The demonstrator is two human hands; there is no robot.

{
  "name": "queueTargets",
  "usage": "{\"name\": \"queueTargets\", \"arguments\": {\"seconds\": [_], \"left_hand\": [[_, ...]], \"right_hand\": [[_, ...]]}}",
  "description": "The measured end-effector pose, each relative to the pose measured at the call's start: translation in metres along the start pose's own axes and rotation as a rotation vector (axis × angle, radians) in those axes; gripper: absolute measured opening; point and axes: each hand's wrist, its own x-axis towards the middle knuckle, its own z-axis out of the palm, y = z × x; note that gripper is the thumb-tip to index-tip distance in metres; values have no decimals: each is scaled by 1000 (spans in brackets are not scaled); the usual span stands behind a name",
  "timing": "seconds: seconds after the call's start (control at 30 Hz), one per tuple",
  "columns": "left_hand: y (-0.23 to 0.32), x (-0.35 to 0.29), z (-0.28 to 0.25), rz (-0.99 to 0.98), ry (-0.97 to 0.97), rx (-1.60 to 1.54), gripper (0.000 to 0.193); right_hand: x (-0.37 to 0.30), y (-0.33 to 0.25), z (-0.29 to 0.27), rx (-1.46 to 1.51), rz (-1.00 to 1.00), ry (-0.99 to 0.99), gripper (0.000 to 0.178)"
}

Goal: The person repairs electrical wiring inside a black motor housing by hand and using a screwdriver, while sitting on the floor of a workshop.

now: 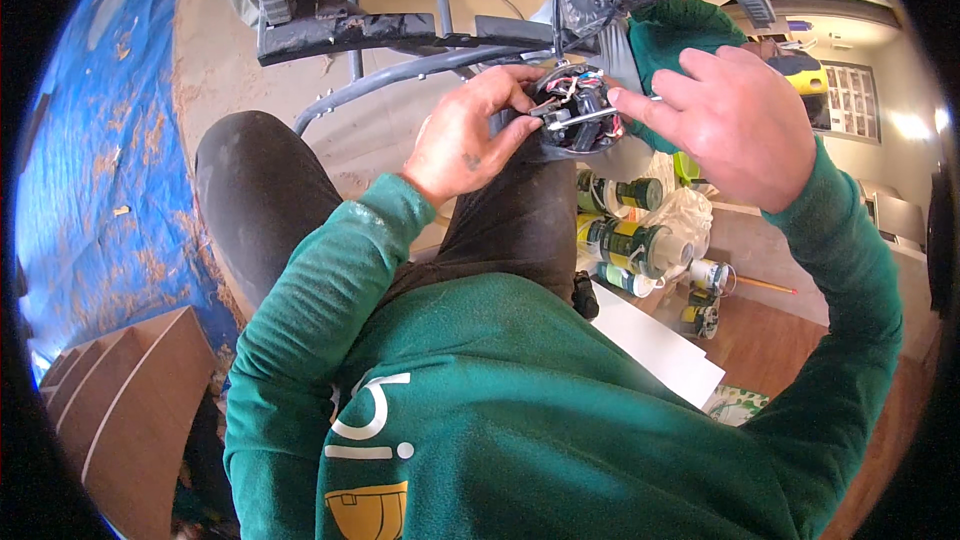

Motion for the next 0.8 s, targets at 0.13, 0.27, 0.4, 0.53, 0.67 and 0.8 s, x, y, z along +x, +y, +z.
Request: {"name": "queueTargets", "arguments": {"seconds": [0.13,0.27,0.4,0.53,0.67,0.8], "left_hand": [[-1,1,-2,-1,-20,-40,20],[5,2,-6,-48,-58,-70,18],[11,3,-9,-84,-78,-67,15],[11,6,-11,-71,-112,-64,17],[10,7,-11,-55,-118,-7,18],[8,6,-10,-10,-85,19,15]], "right_hand": [[-1,-3,-2,-8,10,12,50],[1,-7,-3,-38,10,19,50],[1,-4,-1,-29,-11,36,47],[-3,1,0,-16,-39,48,40],[-4,1,3,-21,-23,43,50],[0,-8,-6,-24,15,-7,51]]}}
